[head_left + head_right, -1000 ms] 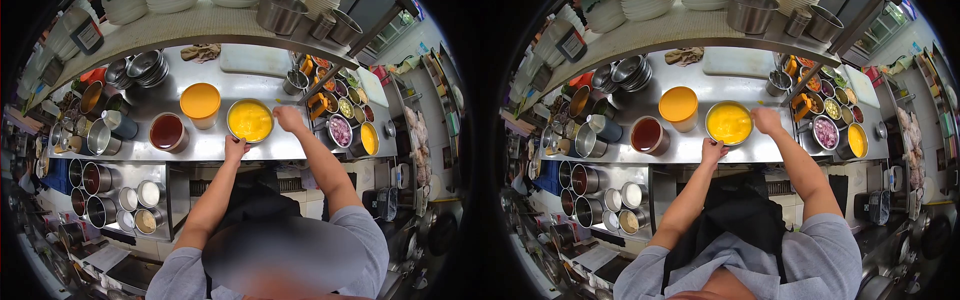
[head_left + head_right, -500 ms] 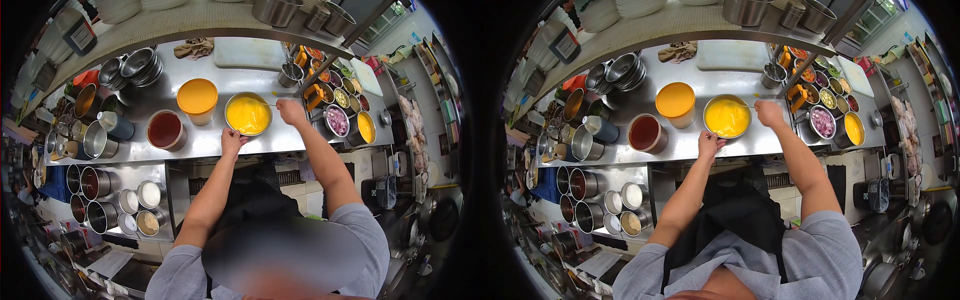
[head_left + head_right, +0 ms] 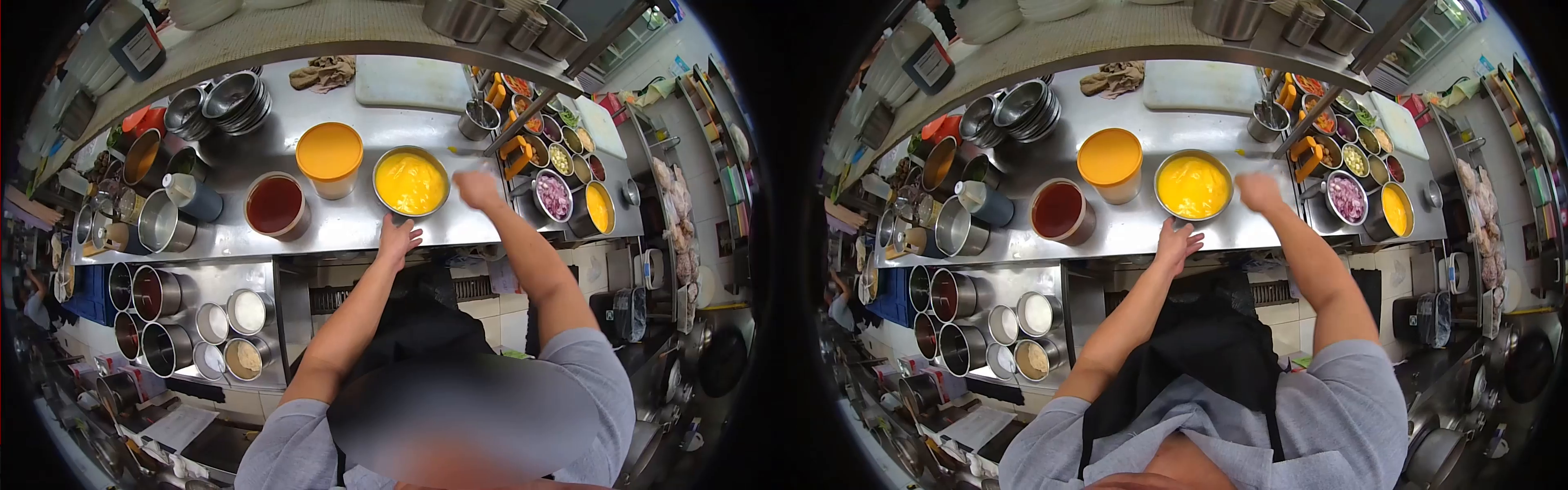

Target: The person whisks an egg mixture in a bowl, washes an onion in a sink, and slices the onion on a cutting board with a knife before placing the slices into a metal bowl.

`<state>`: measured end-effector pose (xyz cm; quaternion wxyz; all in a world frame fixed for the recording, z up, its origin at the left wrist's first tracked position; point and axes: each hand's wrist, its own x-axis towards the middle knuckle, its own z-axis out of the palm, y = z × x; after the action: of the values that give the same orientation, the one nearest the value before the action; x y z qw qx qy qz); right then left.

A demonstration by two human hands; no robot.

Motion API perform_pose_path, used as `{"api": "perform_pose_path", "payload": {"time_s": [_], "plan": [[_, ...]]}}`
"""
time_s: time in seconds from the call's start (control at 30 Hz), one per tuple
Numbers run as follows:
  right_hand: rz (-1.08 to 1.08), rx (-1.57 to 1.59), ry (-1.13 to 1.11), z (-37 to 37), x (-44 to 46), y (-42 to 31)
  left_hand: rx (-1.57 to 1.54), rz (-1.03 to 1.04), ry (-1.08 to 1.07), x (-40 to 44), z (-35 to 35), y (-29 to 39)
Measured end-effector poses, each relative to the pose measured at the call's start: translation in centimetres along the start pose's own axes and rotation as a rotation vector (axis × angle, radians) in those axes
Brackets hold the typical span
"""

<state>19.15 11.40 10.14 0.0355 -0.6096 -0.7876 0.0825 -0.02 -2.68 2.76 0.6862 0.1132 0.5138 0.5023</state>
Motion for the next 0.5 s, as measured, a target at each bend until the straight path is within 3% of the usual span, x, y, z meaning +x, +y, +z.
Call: {"api": "perform_pose_path", "payload": {"time_s": [0.07,0.1,0.13,0.2,0.27,0.3,0.33,0.4,0.43,0.47,0.5], "plan": [[-0.288,-0.174,-0.263,-0.1,-0.9,-0.9,-0.018,0.014,-0.049,0.8,0.3,1.3],[-0.337,-0.087,-0.237,0.7,1.2,1.6,-0.046,0.019,-0.064,1.2,0.2,1.6],[-0.196,0.03,-0.15,-0.4,1.9,2.0,-0.078,0.02,-0.073,1.5,-0.1,1.5],[-0.026,-0.106,0.015,-0.6,0.9,0.7,-0.132,0.037,-0.043,1.6,-0.5,2.1],[-0.226,-0.199,-0.249,-0.5,-1.1,-0.9,-0.107,0.045,-0.008,1.3,-0.9,3.0],[-0.273,-0.106,-0.279,-0.6,-0.4,0.0,-0.106,0.049,-0.012,1.4,-1.1,3.3],[-0.278,-0.113,-0.283,-1.2,0.3,0.5,-0.109,0.087,0.019,1.4,-1.5,3.2],[-0.067,0.072,0.049,-1.4,0.9,0.8,-0.113,0.116,0.064,1.4,-2.2,2.2],[-0.036,-0.106,-0.022,-0.3,0.4,0.0,-0.119,0.121,0.065,1.6,-2.4,1.7],[-0.182,-0.323,-0.192,0.5,-0.5,-0.6,-0.123,0.134,0.06,2.0,-2.4,1.6],[-0.234,-0.244,-0.213,0.3,-0.6,-0.7,-0.122,0.102,0.052,1.1,-1.7,2.1]]}}
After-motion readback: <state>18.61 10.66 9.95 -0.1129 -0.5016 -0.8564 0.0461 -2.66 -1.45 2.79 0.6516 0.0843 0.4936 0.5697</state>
